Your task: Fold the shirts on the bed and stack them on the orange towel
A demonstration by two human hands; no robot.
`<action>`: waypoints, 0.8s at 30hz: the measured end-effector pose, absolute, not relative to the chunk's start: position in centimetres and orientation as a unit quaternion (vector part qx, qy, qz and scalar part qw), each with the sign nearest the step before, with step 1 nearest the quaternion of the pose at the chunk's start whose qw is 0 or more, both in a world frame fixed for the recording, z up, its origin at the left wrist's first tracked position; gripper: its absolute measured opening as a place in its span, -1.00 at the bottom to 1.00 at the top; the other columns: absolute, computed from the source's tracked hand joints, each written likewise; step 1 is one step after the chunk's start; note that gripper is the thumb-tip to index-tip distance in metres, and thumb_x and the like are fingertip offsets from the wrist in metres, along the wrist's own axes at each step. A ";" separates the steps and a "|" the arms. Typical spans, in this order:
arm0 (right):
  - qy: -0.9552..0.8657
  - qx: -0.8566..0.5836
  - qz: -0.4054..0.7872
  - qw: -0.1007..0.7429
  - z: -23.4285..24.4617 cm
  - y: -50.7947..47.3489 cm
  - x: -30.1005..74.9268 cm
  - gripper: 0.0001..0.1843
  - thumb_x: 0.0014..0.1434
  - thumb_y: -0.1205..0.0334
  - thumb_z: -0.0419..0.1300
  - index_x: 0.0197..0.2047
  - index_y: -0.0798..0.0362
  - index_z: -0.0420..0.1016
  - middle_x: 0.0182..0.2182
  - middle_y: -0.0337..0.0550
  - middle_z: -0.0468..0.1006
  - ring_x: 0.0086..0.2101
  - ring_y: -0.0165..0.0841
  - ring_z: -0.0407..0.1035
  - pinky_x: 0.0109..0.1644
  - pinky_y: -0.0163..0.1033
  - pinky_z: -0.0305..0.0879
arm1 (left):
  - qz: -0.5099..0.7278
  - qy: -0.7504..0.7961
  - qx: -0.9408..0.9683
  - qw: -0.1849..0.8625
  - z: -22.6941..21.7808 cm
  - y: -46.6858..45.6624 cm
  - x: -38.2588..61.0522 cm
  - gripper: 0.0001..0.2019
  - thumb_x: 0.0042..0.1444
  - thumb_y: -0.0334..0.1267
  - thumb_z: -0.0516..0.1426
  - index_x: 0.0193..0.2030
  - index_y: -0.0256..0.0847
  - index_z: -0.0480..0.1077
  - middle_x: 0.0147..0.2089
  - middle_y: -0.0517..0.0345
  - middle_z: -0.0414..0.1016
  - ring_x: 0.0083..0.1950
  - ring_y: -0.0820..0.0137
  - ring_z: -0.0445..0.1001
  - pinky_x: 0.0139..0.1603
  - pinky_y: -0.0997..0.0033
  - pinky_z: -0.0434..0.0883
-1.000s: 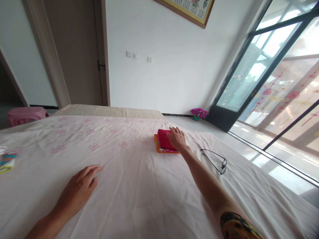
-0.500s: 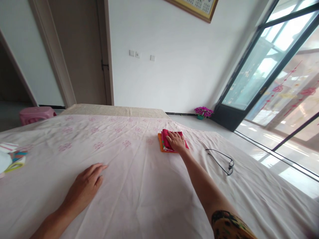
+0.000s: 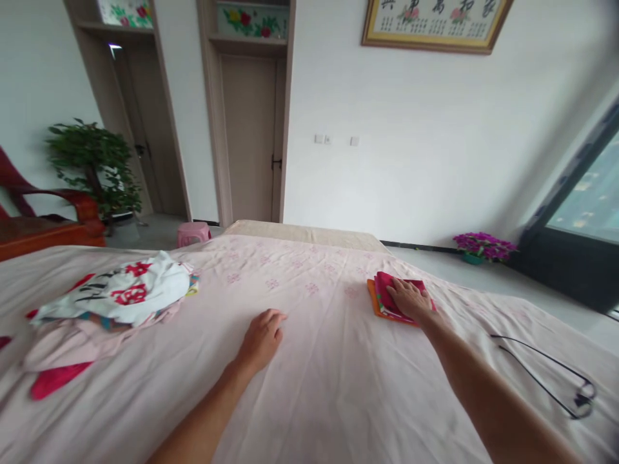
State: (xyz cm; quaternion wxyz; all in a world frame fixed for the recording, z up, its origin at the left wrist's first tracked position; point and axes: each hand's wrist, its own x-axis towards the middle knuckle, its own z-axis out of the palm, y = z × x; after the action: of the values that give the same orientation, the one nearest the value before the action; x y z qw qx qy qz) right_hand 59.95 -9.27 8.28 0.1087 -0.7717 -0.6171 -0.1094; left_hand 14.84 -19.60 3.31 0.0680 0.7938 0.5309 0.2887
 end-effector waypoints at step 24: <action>-0.786 -0.600 -0.021 0.149 3.3 -19.1 40.2 -0.50 0.36 0.19 -0.07 0.31 0.04 0.33 0.30 -0.03 0.31 0.29 -0.18 0.12 0.38 -0.06 -0.07 | 0.207 0.803 0.483 -0.280 7.1 -22.3 -8.1 -0.65 0.19 -0.17 0.12 0.09 -0.23 0.39 0.14 -0.18 0.38 0.16 -0.04 0.26 0.08 0.03 0.25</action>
State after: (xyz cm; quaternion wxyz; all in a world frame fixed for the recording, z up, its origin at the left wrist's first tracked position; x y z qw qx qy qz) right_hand 40.20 -19.09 3.27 0.1494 -0.6000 -0.7856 -0.0212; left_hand -8.13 -22.26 7.12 -0.2797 0.4832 0.8033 0.2074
